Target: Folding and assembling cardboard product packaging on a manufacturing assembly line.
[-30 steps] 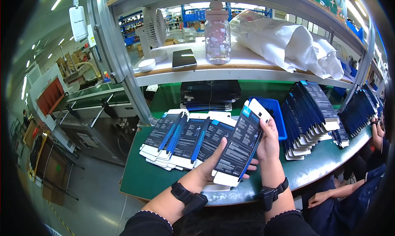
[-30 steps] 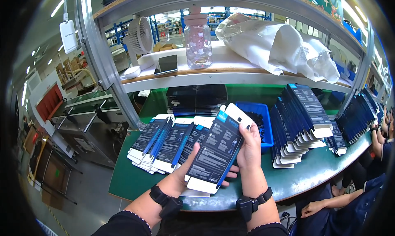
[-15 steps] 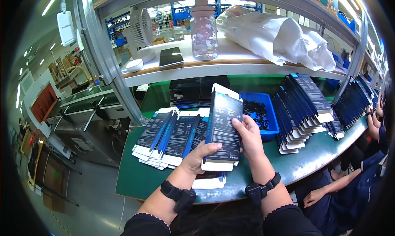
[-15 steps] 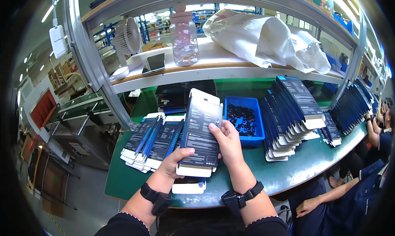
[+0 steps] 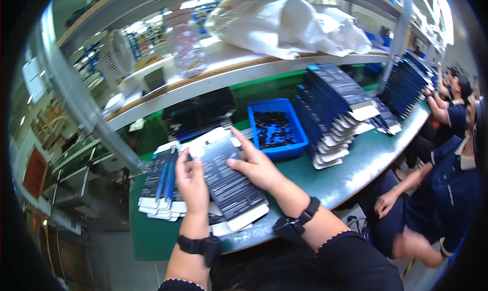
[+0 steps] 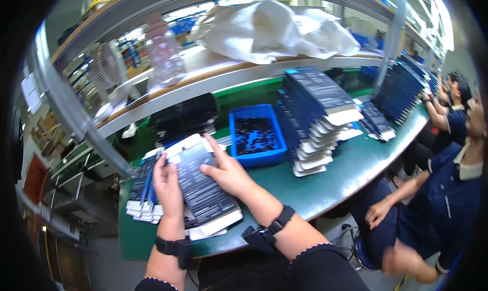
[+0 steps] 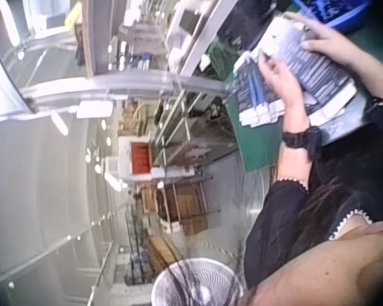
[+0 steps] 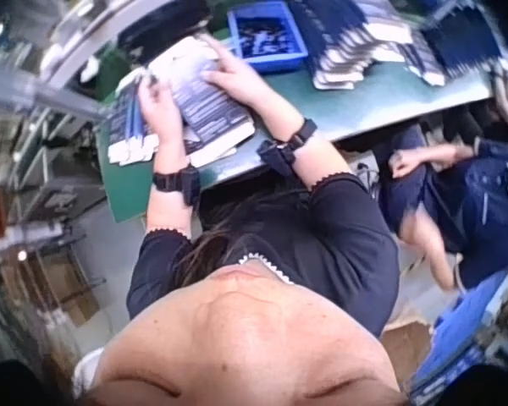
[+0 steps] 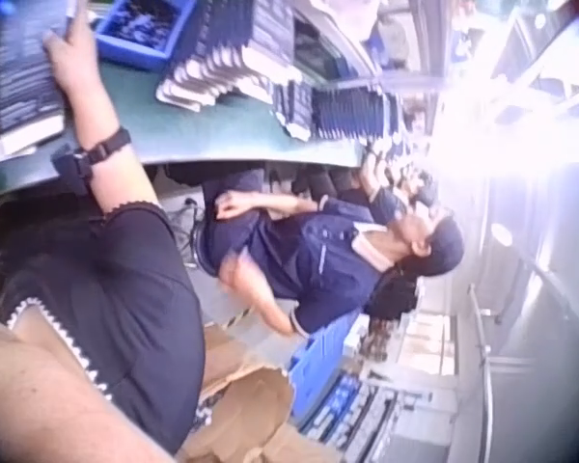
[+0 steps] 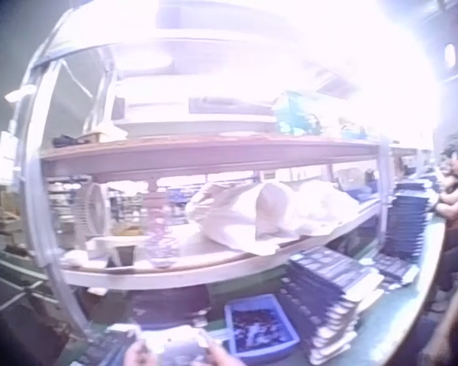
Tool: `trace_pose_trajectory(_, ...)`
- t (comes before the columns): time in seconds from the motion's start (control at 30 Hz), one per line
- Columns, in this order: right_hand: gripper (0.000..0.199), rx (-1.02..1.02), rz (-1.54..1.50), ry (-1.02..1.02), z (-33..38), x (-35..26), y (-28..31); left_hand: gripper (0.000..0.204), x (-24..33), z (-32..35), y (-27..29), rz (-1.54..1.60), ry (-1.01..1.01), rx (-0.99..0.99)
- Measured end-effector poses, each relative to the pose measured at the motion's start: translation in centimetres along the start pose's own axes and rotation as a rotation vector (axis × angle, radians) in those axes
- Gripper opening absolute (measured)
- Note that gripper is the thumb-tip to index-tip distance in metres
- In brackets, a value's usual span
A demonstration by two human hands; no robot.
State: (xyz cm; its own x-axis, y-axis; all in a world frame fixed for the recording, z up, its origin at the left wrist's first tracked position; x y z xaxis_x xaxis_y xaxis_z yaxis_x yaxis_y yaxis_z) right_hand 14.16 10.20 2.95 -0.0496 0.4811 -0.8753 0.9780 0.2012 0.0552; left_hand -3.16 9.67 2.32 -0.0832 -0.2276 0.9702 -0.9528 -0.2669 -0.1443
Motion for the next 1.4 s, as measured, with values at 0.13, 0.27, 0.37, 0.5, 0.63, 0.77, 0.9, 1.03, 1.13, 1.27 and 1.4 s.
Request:
trace_pose_trajectory(0.13, 0.073, 0.014, 0.172, 0.457, -1.2, 0.5, 0.4, 0.02, 0.2, -0.4, 0.1, -0.09, -0.012, 0.005)
trace_pose_trajectory(0.27, 0.056, -0.029, -0.378, -0.044, -0.9, 1.5, -0.6, 0.024, -2.0, -0.7, 0.6, 0.073, 0.165, -0.061)
trace_pose_trajectory(0.37, 0.043, 0.104, -0.482, -0.077, -0.8, 2.7, 0.5, 0.028, -2.2, -0.4, -1.2, 0.052, 0.184, -0.162)
trace_pose_trajectory(0.5, 0.031, 0.168, -0.496, -0.088, -0.7, 3.1, 0.5, 0.028, -3.0, -0.7, -0.8, 0.041, 0.207, -0.172)
trace_pose_trajectory(0.63, 0.029, 0.23, -0.435, 0.051, -1.0, 3.2, 1.1, 0.024, -3.3, -0.8, -0.7, 0.033, 0.214, -0.148)
trace_pose_trajectory(0.77, 0.03, 0.224, -0.453, 0.021, -0.9, 2.9, 1.2, 0.02, -3.2, -1.1, 0.1, -0.028, 0.178, -0.131)
trace_pose_trajectory(0.9, 0.03, 0.167, -0.367, 0.113, -1.1, 2.2, 1.4, 0.021, -1.0, 0.0, -0.7, -0.005, 0.019, -0.034)
trace_pose_trajectory(1.03, 0.03, 0.164, -0.341, 0.209, -1.0, -0.1, 1.6, 0.024, -0.8, 0.4, -2.0, -0.042, 0.062, -0.153)
trace_pose_trajectory(1.13, 0.028, 0.125, -0.199, 0.217, -1.0, -0.4, 1.7, 0.019, -1.7, -0.3, -1.3, -0.114, 0.07, -0.203)
trace_pose_trajectory(1.27, 0.022, 0.07, -0.166, 0.049, -1.5, 1.3, 1.8, 0.014, -0.9, 0.5, -2.0, -0.1, 0.091, -0.24)
trace_pose_trajectory(1.4, 0.035, -0.133, -0.14, -0.104, -0.5, 1.5, 1.0, 0.011, 1.2, 1.9, -3.4, -0.169, -0.043, -0.307)
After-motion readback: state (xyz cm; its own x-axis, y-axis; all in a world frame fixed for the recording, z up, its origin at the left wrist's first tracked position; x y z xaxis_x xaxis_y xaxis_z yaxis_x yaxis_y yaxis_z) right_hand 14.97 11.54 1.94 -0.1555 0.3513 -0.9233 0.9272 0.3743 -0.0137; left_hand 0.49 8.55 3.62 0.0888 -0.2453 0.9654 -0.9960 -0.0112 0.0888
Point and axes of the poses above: each hand's wrist, its own z-axis away from the middle knuckle, its own y-axis out of the back of the hand, x = y × z, the point moved 9 cm from there along -z, towards the middle knuckle, and after that the axes turned 15 degrees about y, right-handed, at the moved point
